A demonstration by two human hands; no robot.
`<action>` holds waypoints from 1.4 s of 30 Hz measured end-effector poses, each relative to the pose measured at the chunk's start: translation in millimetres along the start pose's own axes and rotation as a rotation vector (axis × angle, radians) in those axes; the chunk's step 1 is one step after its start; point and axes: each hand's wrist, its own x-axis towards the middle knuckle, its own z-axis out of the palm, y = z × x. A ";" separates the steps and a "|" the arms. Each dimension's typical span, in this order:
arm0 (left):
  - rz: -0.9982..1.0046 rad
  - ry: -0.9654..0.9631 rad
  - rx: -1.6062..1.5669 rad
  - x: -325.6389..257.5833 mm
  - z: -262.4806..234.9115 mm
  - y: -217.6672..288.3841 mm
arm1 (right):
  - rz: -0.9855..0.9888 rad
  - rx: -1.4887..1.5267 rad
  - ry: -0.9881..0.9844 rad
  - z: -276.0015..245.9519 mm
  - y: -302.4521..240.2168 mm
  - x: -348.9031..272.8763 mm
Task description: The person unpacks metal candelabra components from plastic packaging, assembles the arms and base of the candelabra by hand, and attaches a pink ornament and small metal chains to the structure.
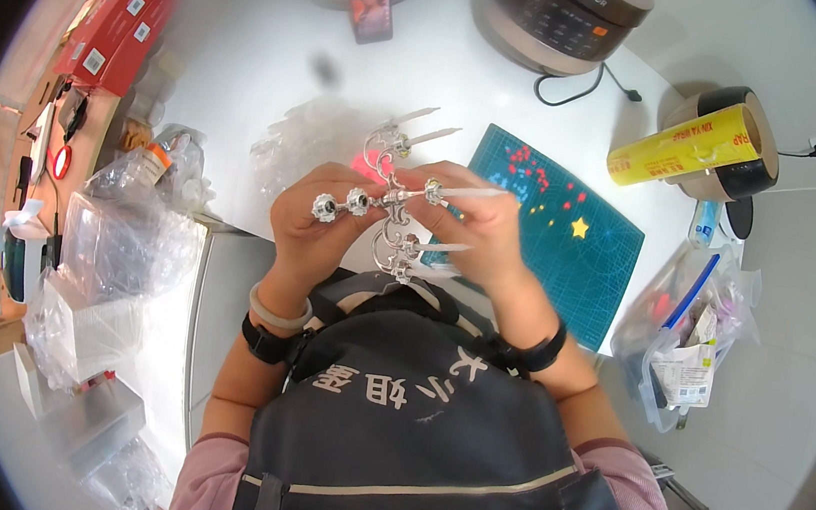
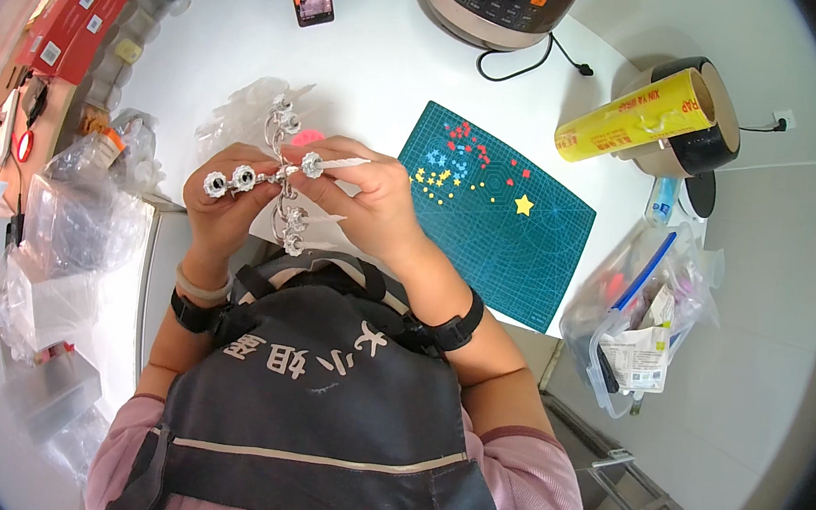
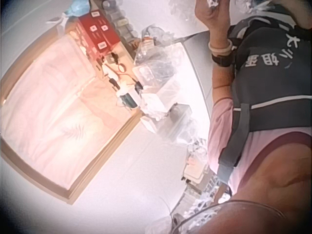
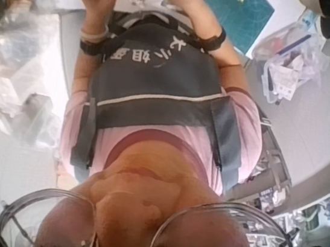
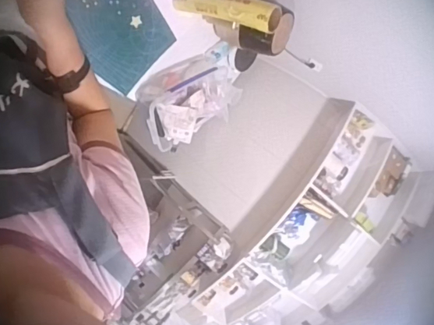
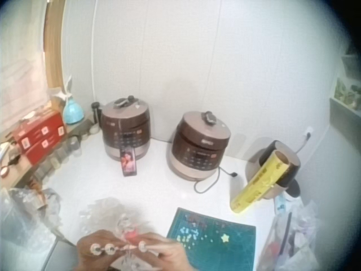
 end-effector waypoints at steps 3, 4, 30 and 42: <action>0.011 0.010 0.049 0.4 1.8 0.4 | 0.008 0.041 0.001 -1.5 1.1 -0.4; 0.022 0.012 0.093 0.3 1.9 0.5 | 0.007 0.041 0.009 -1.4 2.5 -1.3; -0.338 -0.140 -0.015 -14.4 -18.1 5.2 | 0.016 -0.235 -0.093 -52.1 -10.7 -7.7; -0.028 -0.246 0.312 0.1 -20.1 20.0 | -0.226 -0.626 -0.406 -57.7 -44.4 8.3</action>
